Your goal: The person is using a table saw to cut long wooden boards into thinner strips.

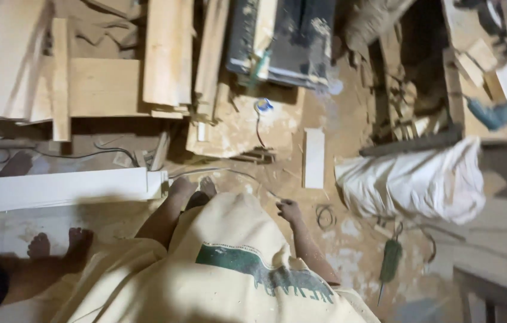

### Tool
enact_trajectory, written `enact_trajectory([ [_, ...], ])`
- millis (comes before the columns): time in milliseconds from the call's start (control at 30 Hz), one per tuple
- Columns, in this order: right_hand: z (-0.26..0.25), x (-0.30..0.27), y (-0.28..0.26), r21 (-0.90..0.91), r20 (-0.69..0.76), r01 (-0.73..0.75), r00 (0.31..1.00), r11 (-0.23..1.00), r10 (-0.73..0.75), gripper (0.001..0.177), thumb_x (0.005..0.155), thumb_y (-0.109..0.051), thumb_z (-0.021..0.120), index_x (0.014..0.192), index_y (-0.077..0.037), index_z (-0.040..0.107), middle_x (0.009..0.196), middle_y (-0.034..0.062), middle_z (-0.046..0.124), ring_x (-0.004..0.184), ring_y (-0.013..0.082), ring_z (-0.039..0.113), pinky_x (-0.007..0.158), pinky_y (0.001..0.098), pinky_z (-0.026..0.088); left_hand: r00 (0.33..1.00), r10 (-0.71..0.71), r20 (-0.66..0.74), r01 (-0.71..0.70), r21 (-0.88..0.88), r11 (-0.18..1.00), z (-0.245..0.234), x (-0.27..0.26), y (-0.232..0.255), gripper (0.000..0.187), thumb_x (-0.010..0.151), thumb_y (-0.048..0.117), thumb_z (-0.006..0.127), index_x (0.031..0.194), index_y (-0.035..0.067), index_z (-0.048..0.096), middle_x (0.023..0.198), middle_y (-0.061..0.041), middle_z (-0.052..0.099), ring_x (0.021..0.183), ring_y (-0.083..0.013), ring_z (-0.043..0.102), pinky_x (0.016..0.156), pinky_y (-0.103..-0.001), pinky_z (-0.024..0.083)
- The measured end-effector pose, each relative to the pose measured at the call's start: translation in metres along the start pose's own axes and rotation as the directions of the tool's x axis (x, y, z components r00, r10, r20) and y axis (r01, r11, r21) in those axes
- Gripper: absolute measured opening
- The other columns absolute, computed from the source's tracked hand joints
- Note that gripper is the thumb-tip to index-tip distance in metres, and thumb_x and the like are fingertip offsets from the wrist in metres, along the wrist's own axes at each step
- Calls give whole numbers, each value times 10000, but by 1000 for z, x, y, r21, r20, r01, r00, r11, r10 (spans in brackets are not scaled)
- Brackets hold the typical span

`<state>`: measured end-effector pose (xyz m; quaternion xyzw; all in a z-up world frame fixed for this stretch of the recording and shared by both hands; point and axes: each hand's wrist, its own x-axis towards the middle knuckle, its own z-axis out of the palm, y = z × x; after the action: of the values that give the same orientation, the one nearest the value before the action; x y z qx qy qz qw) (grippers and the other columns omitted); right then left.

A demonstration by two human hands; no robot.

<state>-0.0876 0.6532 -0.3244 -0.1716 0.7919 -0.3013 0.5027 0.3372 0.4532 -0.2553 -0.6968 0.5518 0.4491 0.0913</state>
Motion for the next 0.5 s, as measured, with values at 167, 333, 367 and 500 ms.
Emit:
enact_trajectory([
  [167,-82,-58,131,-188,-158,-206,971,960,177,541,841,-324,872,1267,-9,764,968,238,785,654,293,810,672,387,674,978,140,157,-154,83,985,9,-59,50,684,983,532,482,1434,47,656,1446,-204,679,1385,-385,605,1154,-518,496],
  [333,-92,-147,191,-126,-255,-271,938,954,233,465,941,-308,691,1275,9,755,1018,254,770,902,376,774,843,458,583,956,153,251,-207,206,956,39,-116,41,649,956,508,539,1454,98,616,1396,-201,698,1365,-392,621,1125,-537,509],
  [367,-83,-172,204,-286,-271,-269,943,920,192,489,998,-421,566,1274,-89,795,1118,207,817,1120,397,760,1017,516,540,961,127,245,-193,272,943,41,-127,39,626,941,561,580,1352,108,713,1310,-191,744,1319,-380,662,1066,-527,540],
  [500,-36,-252,202,-207,-366,-399,878,893,307,544,873,-588,684,1282,-242,779,1284,162,768,1282,386,674,1115,465,511,894,204,398,-385,455,803,83,-80,-1,617,990,529,543,1392,84,688,1347,-221,729,1339,-402,641,1077,-523,540],
])
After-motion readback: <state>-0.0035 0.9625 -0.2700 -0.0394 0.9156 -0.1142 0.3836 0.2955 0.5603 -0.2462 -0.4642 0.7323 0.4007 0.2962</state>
